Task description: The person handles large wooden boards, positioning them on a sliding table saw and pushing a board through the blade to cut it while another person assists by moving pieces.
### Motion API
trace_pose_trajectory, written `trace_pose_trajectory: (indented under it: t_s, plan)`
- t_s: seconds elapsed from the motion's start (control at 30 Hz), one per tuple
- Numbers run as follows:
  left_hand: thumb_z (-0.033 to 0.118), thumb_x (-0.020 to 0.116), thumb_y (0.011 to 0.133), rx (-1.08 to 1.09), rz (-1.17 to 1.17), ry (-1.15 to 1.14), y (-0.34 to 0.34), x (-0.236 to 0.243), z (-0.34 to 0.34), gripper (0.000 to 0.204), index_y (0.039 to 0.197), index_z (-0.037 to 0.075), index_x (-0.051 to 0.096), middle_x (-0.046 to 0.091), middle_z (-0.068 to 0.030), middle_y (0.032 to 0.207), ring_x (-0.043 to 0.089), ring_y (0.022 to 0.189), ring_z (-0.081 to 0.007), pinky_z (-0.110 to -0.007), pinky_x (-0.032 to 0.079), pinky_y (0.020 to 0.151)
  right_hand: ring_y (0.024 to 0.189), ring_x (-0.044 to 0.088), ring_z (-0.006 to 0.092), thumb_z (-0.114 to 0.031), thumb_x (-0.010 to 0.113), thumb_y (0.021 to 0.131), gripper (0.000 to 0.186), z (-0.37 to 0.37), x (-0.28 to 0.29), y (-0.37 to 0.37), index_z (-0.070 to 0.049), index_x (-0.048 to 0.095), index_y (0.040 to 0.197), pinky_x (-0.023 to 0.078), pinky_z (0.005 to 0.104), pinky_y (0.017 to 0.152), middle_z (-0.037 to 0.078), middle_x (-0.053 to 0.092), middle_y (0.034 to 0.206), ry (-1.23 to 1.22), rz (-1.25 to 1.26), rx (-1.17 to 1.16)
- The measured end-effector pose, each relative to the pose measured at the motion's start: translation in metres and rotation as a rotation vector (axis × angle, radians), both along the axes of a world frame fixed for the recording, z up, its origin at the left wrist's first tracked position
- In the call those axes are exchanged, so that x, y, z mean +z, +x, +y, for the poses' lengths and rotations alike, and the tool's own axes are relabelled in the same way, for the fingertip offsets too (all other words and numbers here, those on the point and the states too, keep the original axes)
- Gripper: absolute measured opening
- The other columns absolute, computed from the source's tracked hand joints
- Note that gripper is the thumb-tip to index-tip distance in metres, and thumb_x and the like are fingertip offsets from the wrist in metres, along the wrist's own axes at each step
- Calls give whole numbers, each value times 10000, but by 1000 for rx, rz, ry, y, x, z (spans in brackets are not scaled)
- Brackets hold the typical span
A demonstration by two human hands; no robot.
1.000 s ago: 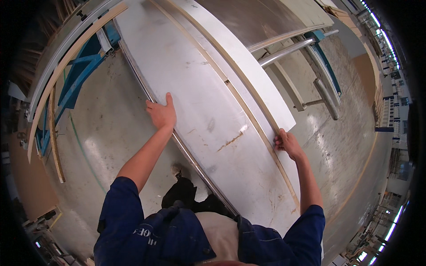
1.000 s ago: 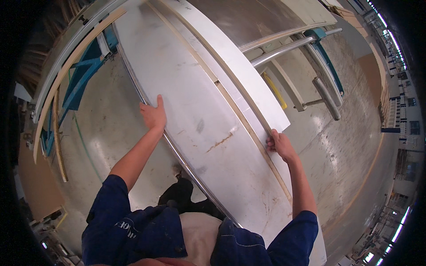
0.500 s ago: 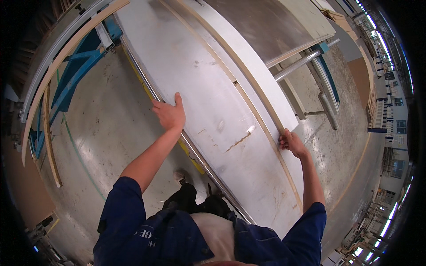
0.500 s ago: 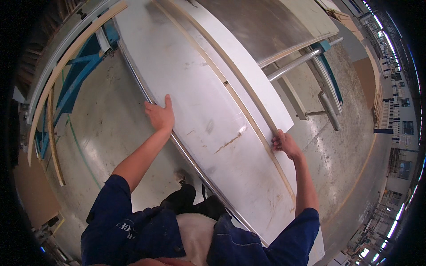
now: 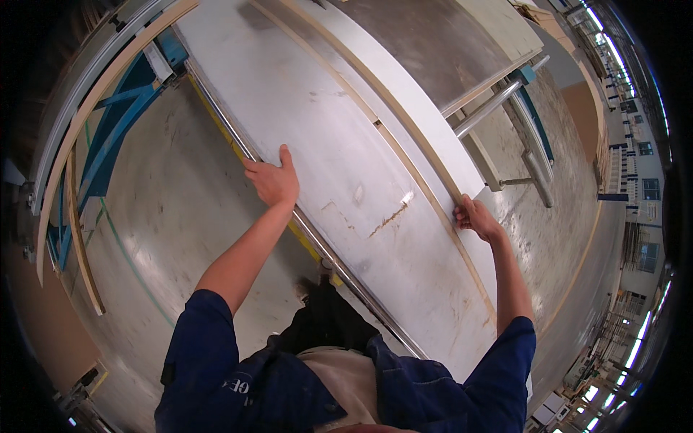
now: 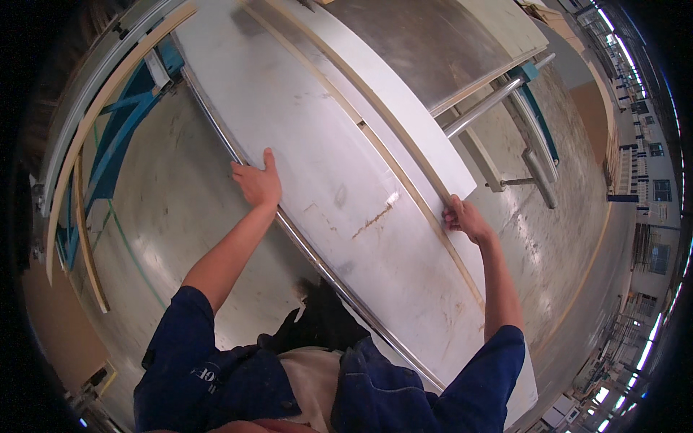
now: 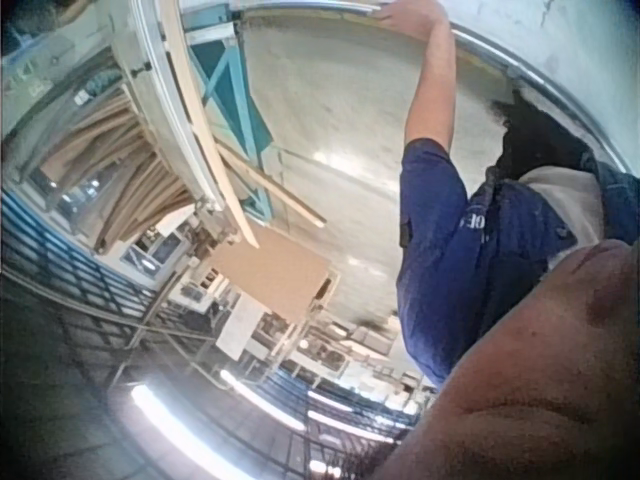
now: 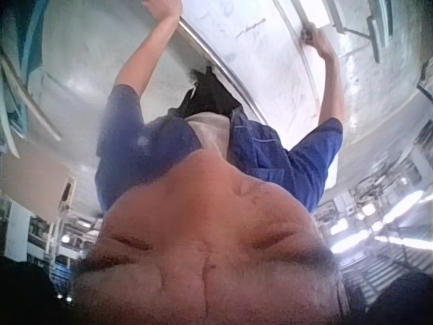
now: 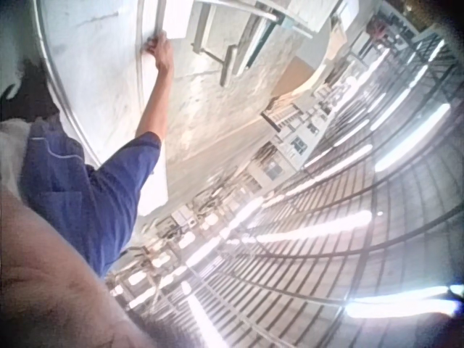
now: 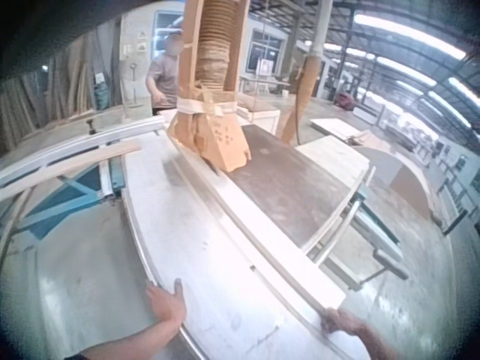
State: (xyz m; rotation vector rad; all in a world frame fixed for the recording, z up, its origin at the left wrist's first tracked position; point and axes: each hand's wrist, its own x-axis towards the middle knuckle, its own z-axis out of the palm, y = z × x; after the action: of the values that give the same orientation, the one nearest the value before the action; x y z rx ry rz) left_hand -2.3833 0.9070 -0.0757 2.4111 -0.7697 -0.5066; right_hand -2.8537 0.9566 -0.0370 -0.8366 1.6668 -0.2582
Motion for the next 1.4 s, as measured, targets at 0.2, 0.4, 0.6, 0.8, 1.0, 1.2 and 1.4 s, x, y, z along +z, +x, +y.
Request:
trace_pose_trajectory:
  t_s: [0.2,0.4,0.6,0.8,1.0,1.2,1.4]
  plan:
    - [619,623,880,12,-34,-34,-2,-5,2,1038,1493,-97,189,447,-275,1339,548,1189,-425,-534,507,928,695,607,165,-598,425,1024,608,-1,-1,-3,-16,589,963,541,315,690,47,589,818,-1,-20,14]
    - [632,614,884,-10,-90,-93,-2,-25,3,1048,1487,-113,191,432,-298,1354,543,1186,-445,-525,517,917,673,578,157,-600,408,1030,615,3,-7,-4,-23,596,931,524,307,670,35,582,810,-77,-24,63]
    - [636,606,891,-30,-81,-110,0,-26,1,1063,1446,-175,201,414,-360,1362,507,1219,-478,-519,480,979,642,563,138,-553,381,1055,627,-1,-7,-4,-3,636,898,500,305,612,40,599,787,-89,0,86]
    - [660,574,896,-27,-63,-78,-5,-15,5,1066,1472,-144,176,400,-325,1386,504,1235,-453,-522,478,979,597,528,135,-543,388,1055,582,1,-11,-3,-27,594,881,450,288,576,20,555,751,-125,-7,97]
    - [655,576,897,-25,-84,-35,-5,-16,7,1064,1496,-119,159,393,-301,1400,508,1234,-443,-518,478,978,622,542,149,-528,382,1059,588,0,-17,-2,-11,606,888,483,302,605,33,565,776,-123,-15,95]
    - [635,605,891,-18,-102,-88,-8,-17,11,1061,1499,-117,169,384,-308,1422,507,1240,-444,-514,477,987,683,559,159,-533,414,1046,600,0,-18,-4,13,618,900,525,316,652,58,589,830,-88,3,53]
    - [646,621,873,10,-81,-105,-11,-14,11,1064,1483,-123,211,417,-327,1395,507,1246,-457,-517,460,1012,689,548,157,-525,410,1054,590,0,-22,-2,8,616,906,518,310,637,58,593,831,-114,-44,36]
